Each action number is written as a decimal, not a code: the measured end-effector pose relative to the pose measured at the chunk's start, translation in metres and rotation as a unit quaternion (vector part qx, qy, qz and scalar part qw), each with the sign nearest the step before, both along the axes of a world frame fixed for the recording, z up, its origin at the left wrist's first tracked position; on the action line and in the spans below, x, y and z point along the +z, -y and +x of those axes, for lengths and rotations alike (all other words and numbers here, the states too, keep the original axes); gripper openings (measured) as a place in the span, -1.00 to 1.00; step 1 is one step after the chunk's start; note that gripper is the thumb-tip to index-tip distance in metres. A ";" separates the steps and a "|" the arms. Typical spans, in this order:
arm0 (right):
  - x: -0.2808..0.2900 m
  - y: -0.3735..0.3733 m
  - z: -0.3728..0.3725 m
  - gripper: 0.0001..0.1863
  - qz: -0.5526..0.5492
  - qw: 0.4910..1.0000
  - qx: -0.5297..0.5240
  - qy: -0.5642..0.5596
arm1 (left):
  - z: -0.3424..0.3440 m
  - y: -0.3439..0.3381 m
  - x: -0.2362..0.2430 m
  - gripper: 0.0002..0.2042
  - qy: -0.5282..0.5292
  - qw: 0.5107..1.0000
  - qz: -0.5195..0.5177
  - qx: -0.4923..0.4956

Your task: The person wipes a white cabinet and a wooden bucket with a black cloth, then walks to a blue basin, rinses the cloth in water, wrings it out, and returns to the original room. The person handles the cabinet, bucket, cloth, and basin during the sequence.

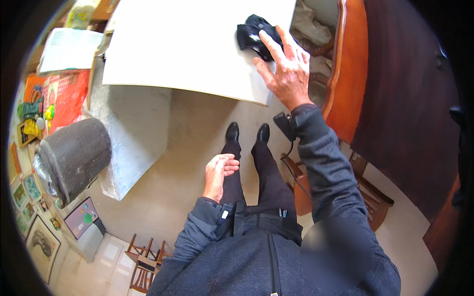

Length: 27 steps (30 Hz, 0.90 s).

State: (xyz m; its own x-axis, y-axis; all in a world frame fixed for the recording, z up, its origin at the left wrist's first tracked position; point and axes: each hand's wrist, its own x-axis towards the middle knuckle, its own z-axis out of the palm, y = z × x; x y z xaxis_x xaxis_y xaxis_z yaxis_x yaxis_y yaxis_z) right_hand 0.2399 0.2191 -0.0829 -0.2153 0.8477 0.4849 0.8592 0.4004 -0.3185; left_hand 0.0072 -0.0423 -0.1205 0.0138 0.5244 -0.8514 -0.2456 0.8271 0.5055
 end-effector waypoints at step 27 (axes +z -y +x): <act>-0.300 0.454 0.236 -0.11 -0.765 0.566 -0.098 0.290 | 0.038 0.034 -0.166 -0.68 -0.018 0.988 -0.099 -0.119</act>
